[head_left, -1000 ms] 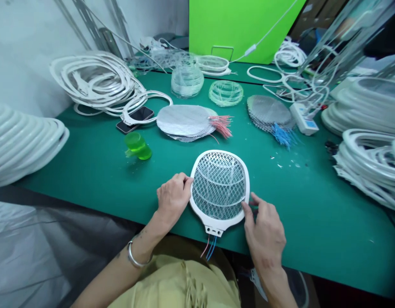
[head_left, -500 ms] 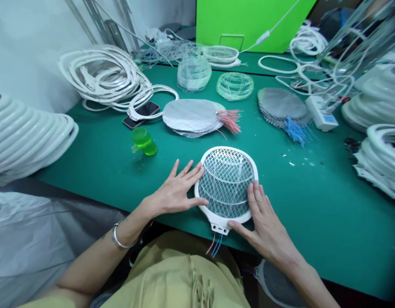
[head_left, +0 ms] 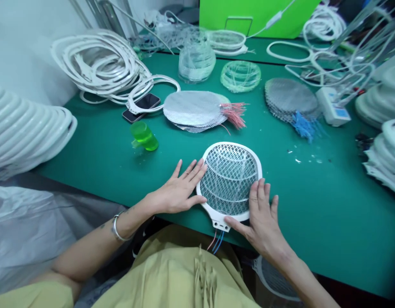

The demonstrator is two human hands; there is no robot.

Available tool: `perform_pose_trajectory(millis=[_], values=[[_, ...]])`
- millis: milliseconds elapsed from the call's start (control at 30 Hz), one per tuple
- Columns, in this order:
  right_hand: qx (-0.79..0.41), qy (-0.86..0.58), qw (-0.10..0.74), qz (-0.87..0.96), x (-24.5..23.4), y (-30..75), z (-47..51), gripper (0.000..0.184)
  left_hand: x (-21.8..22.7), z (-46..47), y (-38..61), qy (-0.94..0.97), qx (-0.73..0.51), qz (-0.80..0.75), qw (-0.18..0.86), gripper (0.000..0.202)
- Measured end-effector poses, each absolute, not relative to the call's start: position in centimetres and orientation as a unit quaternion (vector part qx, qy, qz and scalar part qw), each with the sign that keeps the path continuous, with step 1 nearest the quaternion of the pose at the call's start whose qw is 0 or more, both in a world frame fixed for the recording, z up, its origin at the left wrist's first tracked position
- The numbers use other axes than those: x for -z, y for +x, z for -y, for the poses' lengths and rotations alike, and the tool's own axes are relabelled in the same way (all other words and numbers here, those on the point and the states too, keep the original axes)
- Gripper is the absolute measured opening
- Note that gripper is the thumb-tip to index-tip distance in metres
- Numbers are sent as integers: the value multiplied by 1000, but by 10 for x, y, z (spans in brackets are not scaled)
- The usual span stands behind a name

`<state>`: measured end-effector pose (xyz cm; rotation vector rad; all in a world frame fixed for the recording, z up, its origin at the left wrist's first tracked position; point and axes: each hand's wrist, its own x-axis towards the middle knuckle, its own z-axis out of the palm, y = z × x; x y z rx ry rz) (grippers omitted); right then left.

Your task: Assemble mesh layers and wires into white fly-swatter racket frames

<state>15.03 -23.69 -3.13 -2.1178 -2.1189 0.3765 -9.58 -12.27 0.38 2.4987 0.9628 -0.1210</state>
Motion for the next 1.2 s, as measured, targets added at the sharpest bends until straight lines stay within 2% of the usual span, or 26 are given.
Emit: perform_pose_trajectory(millis=[133, 267, 533, 733, 833, 900, 967, 1033, 1100, 1200], values=[[-79, -655, 54, 750, 19, 150, 233, 100, -5, 124, -95, 922, 29, -331, 198, 87], [-122, -603, 44, 787, 14, 148, 227, 92, -7, 127, -91, 924, 28, -330, 191, 104], [-156, -633, 27, 757, 22, 142, 223, 99, 0, 129, -88, 913, 37, -347, 209, 102], [-142, -628, 10, 765, 23, 144, 222, 93, -2, 130, -93, 913, 16, -330, 241, 102], [-140, -623, 6, 770, 25, 146, 222, 93, -27, 118, -114, 891, -97, -388, 215, 89], [-135, -621, 8, 772, 26, 146, 221, 93, -42, 102, -136, 796, -254, -538, 114, 78], [-129, -625, 9, 770, 26, 145, 220, 93, -47, 81, -158, 678, -343, -650, 21, 84], [-129, -632, 8, 764, 25, 144, 220, 93, -39, 60, -175, 665, -322, -672, 43, 90], [-137, -636, 2, 759, 23, 142, 219, 94, -26, 48, -182, 676, -298, -668, 93, 80], [-156, -640, -10, 752, 20, 141, 218, 96, -20, 56, -173, 673, -315, -662, 100, 68]])
